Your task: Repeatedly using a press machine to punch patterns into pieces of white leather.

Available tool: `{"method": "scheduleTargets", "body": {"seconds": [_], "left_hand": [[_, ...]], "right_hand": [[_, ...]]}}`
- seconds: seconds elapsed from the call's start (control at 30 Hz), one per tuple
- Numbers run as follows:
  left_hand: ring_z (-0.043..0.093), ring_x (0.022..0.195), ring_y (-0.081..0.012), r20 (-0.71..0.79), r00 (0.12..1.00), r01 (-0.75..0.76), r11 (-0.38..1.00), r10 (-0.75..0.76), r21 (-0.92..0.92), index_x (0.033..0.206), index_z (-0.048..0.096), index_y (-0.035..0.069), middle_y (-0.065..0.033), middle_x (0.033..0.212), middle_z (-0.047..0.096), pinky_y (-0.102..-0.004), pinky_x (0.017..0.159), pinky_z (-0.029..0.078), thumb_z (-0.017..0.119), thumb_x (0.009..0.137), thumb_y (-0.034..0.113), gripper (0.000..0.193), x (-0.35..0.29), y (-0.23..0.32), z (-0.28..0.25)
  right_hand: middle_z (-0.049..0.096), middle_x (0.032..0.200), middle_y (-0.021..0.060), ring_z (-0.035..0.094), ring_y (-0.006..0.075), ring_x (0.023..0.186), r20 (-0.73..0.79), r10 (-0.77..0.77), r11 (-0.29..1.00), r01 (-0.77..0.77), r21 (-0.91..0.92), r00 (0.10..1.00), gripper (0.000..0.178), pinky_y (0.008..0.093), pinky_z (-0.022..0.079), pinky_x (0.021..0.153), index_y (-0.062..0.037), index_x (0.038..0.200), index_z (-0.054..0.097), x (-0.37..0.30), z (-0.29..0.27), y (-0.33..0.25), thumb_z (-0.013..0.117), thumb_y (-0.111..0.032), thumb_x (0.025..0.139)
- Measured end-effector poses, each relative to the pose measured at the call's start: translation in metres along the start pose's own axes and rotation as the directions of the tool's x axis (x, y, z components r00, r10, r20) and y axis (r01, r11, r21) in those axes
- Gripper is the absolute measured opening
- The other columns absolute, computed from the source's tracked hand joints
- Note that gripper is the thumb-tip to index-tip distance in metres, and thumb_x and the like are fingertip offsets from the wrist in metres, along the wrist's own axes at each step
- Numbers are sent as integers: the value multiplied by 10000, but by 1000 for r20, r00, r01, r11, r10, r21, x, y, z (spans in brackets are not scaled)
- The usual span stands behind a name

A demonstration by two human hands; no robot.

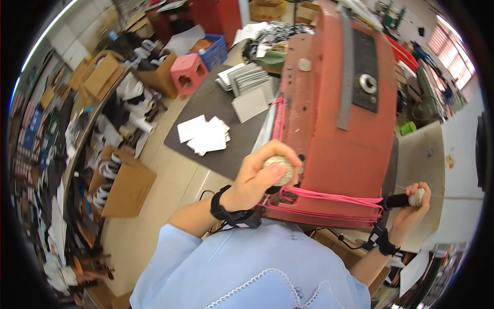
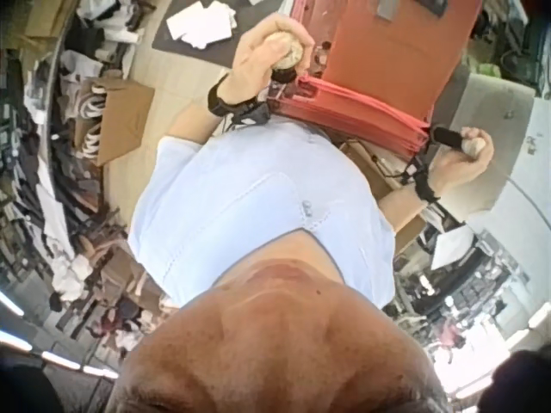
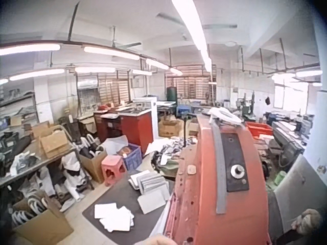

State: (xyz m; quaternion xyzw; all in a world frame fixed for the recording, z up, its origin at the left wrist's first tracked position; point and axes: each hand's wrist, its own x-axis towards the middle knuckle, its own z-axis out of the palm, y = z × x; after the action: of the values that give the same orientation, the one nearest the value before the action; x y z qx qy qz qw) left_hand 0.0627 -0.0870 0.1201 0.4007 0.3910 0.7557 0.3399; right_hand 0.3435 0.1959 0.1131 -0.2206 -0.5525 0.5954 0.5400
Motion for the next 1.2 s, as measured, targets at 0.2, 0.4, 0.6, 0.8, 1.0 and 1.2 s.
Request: {"method": "scheduleTargets", "body": {"seconds": [0.2, 0.4, 0.6, 0.8, 1.0, 1.2], "left_hand": [[521, 765, -86, 10, 1000, -25, 999, 25, -25, 1115, 510, 25, -32, 856, 558, -247, 691, 431, 521, 987, 231, 242, 2, 3, 10], [525, 847, -123, 108, 992, 58, 995, -67, 84, 1218, 455, 20, -63, 960, 558, -273, 751, 438, 653, 894, 241, 440, 6, 5, 39], [497, 1095, -227, 380, 921, -142, 983, 87, 120, 1411, 332, 0, -131, 1283, 472, -333, 937, 416, 714, 888, 291, 710, 27, -16, 77], [414, 1337, -350, 499, 863, -300, 879, 85, 369, 1444, 368, 28, -202, 1472, 389, -436, 1079, 357, 705, 879, 199, 679, 40, -53, 69], [615, 1085, -313, 303, 935, -152, 563, -184, 813, 1091, 653, 19, -144, 1137, 664, -385, 930, 483, 641, 891, 104, 218, 54, -87, -15], [617, 1021, -353, 278, 961, -264, 343, 9, 901, 981, 652, -20, -171, 1076, 669, -417, 892, 487, 644, 868, 107, 171, 71, -118, -39]], "right_hand": [[453, 863, 78, 433, 184, 832, 40, -4, 1000, 5, -18, 999, 300, 314, 386, 811, -7, 1056, 518, 11, -11, -7, 385, -262, 972], [460, 910, 73, 427, 185, 861, 45, 36, 999, -38, 39, 998, 312, 310, 384, 849, 22, 1102, 526, 44, -37, -13, 410, -248, 999], [528, 1361, 155, 470, 206, 1270, -227, -121, 960, 55, -274, 966, 498, 341, 297, 1107, 49, 1356, 484, 72, -65, -23, 472, -322, 1023], [566, 1313, 173, 514, 271, 1239, -36, -376, 760, 286, -584, 926, 453, 387, 381, 1062, 61, 1300, 533, 1, -13, -37, 393, -286, 1043], [561, 1275, 199, 526, 282, 1226, 182, -94, 981, 123, -153, 979, 709, 405, 352, 1088, 48, 1402, 383, -45, 42, -34, 408, -534, 998], [533, 1286, 161, 501, 235, 1230, -126, -198, 960, 166, -224, 972, 499, 389, 339, 1104, 44, 1435, 325, -17, 33, -16, 504, -145, 1009]]}}
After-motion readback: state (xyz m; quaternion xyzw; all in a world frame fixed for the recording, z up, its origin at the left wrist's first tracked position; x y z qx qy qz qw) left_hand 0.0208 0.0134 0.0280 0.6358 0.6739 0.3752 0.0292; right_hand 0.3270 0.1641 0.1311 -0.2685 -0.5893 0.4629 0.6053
